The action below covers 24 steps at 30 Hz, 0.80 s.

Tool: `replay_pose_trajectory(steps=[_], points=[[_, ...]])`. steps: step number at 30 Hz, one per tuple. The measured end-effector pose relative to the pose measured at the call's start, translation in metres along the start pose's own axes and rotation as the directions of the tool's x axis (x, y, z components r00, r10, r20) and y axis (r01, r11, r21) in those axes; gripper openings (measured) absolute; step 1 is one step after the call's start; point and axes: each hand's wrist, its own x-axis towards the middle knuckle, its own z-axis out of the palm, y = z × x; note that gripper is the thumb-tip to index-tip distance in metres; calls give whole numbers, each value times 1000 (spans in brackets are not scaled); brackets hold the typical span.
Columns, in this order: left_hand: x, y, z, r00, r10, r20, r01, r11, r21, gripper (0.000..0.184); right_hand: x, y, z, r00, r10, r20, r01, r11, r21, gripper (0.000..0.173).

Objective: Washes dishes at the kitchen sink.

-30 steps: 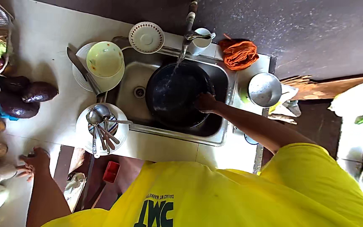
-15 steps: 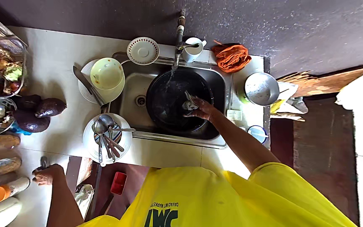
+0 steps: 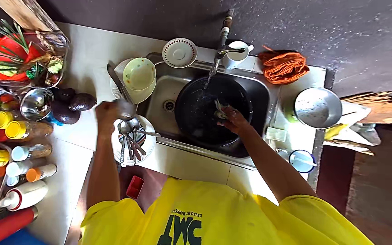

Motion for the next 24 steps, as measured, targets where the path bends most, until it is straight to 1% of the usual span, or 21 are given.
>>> replay_pose_trajectory(steps=[1, 2, 4, 5, 6, 7, 8, 9, 10, 11, 12, 13, 14, 15, 16, 17, 18, 20, 22, 23, 24], points=[[1, 11, 27, 991, 16, 132, -10, 999, -45, 35, -2, -3, 5, 1000, -20, -15, 20, 999, 30, 33], [-1, 21, 60, 972, 24, 233, -4, 996, -85, 33, -5, -8, 11, 998, -45, -44, 47, 998, 51, 34], [-12, 38, 139, 927, 8, 374, 54, 986, -155, 32, -6, -16, 24, 981, -147, -126, 152, 988, 36, 35], [-18, 41, 180, 905, 8, 426, 75, 981, -179, 33, -5, -17, 30, 961, -231, -153, 231, 973, -20, 37], [-23, 43, 218, 880, 14, 474, 82, 980, -181, 35, -3, -14, 33, 929, -335, -158, 319, 940, -117, 38], [-29, 46, 251, 857, 14, 515, 94, 979, -183, 37, 1, -10, 36, 884, -447, -137, 401, 876, -267, 40], [-35, 50, 279, 840, 6, 543, 130, 969, -212, 37, 6, -5, 37, 835, -542, -93, 451, 771, -449, 39], [-40, 56, 302, 824, -13, 566, 211, 935, -286, 37, 11, -3, 40, 810, -584, -47, 443, 663, -604, 37], [-45, 60, 321, 805, -29, 592, 319, 863, -391, 35, 15, -3, 42, 808, -588, -24, 394, 570, -721, 36], [-49, 62, 336, 784, -25, 621, 418, 761, -497, 33, 18, -1, 46, 819, -573, -36, 317, 504, -804, 36], [-52, 62, 347, 773, -16, 634, 490, 650, -581, 26, 21, -1, 50, 841, -537, -66, 237, 476, -847, 36], [-54, 61, 354, 761, 2, 648, 541, 550, -636, 28, 22, -4, 54, 871, -483, -85, 178, 472, -863, 36], [-52, 57, 359, 739, 29, 673, 585, 468, -662, 42, 24, -8, 58, 894, -442, -76, 153, 459, -875, 36], [-48, 53, 362, 724, 50, 688, 619, 395, -679, 53, 25, -11, 60, 907, -421, -34, 164, 426, -890, 36], [-44, 47, 363, 715, 70, 696, 634, 355, -687, 62, 26, -11, 60, 908, -418, 33, 206, 376, -903, 34], [-40, 44, 363, 706, 75, 705, 647, 336, -684, 66, 28, -11, 56, 900, -420, 114, 266, 325, -907, 31], [-34, 45, 363, 703, 48, 709, 658, 335, -675, 68, 31, -12, 50, 888, -420, 190, 322, 272, -907, 28], [-24, 46, 364, 666, -14, 746, 711, 316, -629, 68, 37, -12, 38, 872, -396, 287, 376, 168, -911, 22], [-21, 45, 363, 635, 15, 772, 707, 391, -589, 63, 44, -11, 32, 874, -412, 257, 327, 108, -939, 22], [-22, 47, 363, 631, 19, 775, 697, 425, -578, 59, 48, -10, 33, 866, -456, 207, 290, 119, -950, 24], [-25, 52, 363, 643, -11, 766, 684, 458, -568, 55, 54, -10, 38, 849, -508, 147, 261, 160, -952, 24]])
